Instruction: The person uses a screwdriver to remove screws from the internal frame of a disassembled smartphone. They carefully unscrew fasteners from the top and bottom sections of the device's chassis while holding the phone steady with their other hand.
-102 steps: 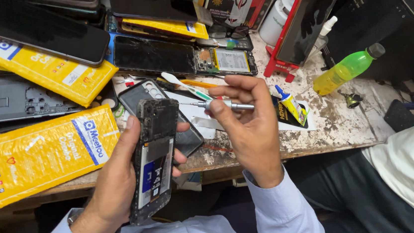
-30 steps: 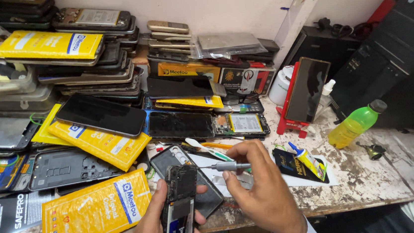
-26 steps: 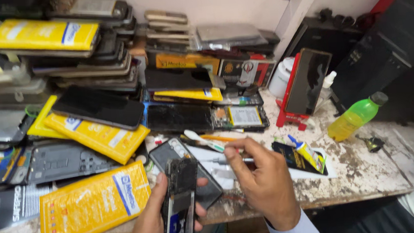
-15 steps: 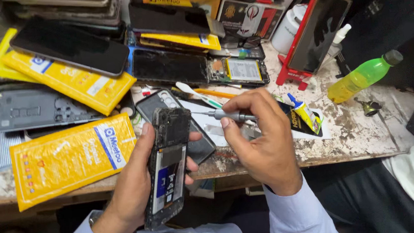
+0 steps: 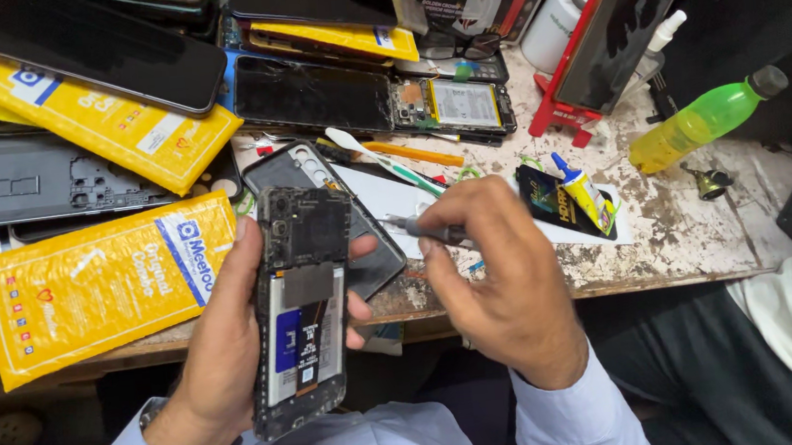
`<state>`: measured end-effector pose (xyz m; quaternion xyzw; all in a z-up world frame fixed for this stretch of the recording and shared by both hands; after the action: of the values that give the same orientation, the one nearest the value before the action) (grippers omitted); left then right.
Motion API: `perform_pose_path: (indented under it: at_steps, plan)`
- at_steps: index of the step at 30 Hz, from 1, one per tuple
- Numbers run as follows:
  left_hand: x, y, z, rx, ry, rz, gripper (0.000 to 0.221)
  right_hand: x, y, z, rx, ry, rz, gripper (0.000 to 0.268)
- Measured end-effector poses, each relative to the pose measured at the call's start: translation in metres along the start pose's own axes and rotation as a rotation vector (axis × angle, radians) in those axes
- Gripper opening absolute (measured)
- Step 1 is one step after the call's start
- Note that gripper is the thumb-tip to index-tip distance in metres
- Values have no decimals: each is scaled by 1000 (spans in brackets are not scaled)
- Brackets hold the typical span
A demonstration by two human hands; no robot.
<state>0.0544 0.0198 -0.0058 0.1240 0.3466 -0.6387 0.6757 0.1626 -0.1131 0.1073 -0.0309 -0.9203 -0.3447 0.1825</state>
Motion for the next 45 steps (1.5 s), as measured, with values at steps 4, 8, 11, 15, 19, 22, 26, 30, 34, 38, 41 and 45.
perform_pose_path:
  at_steps: [4,8,11,15,19,22,26,30,34,38,41,45]
  plan:
    - [8,5,7,129,-38,-41,76,8,-3,4,49,-6,-63,27]
    - [10,10,3,4,-35,-40,72,11,-10,-2,54,-11,-19,26]
    - [9,13,7,57,-129,-63,71,12,-15,-12,-10,-40,-14,26]
    - [2,14,10,120,-145,-26,75,11,-21,-11,-111,9,19,25]
    - [-1,16,12,179,-165,-20,78,-7,-38,-6,-180,110,109,23]
    - [-5,17,10,154,-131,5,78,-44,-52,1,-392,674,320,21]
    - [-2,18,12,178,-162,-20,80,-77,-58,22,-787,1508,625,29]
    - [4,19,13,172,-155,-36,78,-53,-49,24,-416,831,517,19]
    - [7,18,9,112,-149,-53,72,-9,-18,20,-95,147,17,27]
    - [8,15,14,166,-179,-48,66,6,5,37,144,-87,-230,45]
    - [6,14,13,116,-152,-32,61,12,12,43,186,-215,-364,52]
    - [3,15,10,56,-37,-46,64,11,14,49,243,-269,-376,53]
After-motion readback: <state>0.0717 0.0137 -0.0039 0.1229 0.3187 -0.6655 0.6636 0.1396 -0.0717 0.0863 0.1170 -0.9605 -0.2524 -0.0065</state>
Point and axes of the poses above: each hand's wrist, its own y-axis towards the middle knuckle, its own z-axis out of the palm, x = y × z, the point moved 6 cm from there along y, towards the middle knuckle, and after that the axes turned 12 degrees about -z, right-handed, at the moved point
